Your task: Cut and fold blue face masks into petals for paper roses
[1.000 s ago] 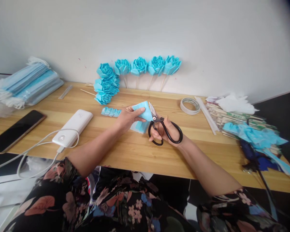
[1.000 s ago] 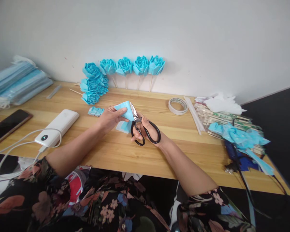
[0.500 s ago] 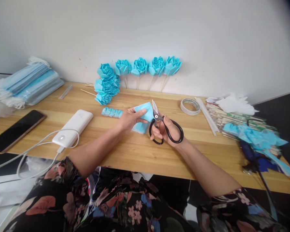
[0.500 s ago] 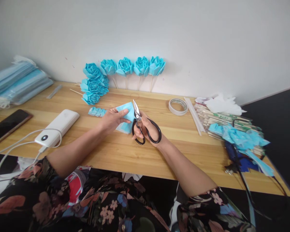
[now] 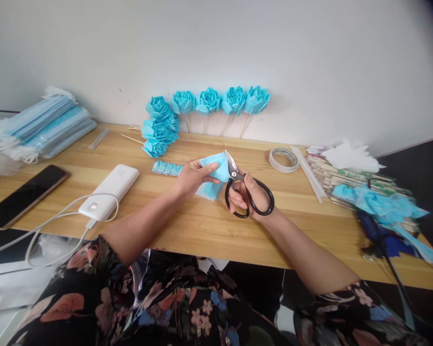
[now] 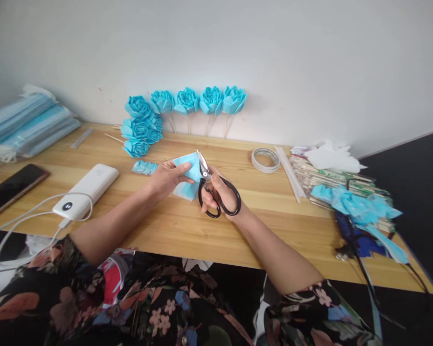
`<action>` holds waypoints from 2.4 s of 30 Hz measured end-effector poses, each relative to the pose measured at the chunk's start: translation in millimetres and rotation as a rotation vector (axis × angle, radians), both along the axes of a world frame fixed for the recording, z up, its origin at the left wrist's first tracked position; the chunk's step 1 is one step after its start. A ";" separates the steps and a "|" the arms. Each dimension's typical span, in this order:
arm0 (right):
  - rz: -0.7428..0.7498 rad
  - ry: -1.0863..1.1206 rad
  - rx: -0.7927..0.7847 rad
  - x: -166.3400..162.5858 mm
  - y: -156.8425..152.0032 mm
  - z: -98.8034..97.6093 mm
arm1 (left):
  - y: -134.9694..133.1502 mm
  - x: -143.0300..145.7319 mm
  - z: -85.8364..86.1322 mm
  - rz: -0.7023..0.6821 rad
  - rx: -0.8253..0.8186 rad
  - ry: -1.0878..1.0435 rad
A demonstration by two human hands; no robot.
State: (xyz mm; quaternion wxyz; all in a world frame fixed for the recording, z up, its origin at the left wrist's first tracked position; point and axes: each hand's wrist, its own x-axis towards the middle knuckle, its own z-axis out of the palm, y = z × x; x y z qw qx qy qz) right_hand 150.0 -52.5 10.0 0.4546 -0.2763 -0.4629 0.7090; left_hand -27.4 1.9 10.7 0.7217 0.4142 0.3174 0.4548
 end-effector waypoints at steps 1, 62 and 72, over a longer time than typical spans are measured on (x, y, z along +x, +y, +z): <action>-0.002 -0.003 0.002 -0.2 -0.2 0.2 | 0.1 -0.2 0.2 0.003 0.002 0.004; 0.319 -0.125 0.113 18.6 6.0 -6.8 | -12.8 -1.7 3.1 -0.228 0.219 0.163; 0.256 -0.191 0.006 12.4 -6.6 0.5 | -14.0 -2.3 1.3 -0.144 0.148 0.134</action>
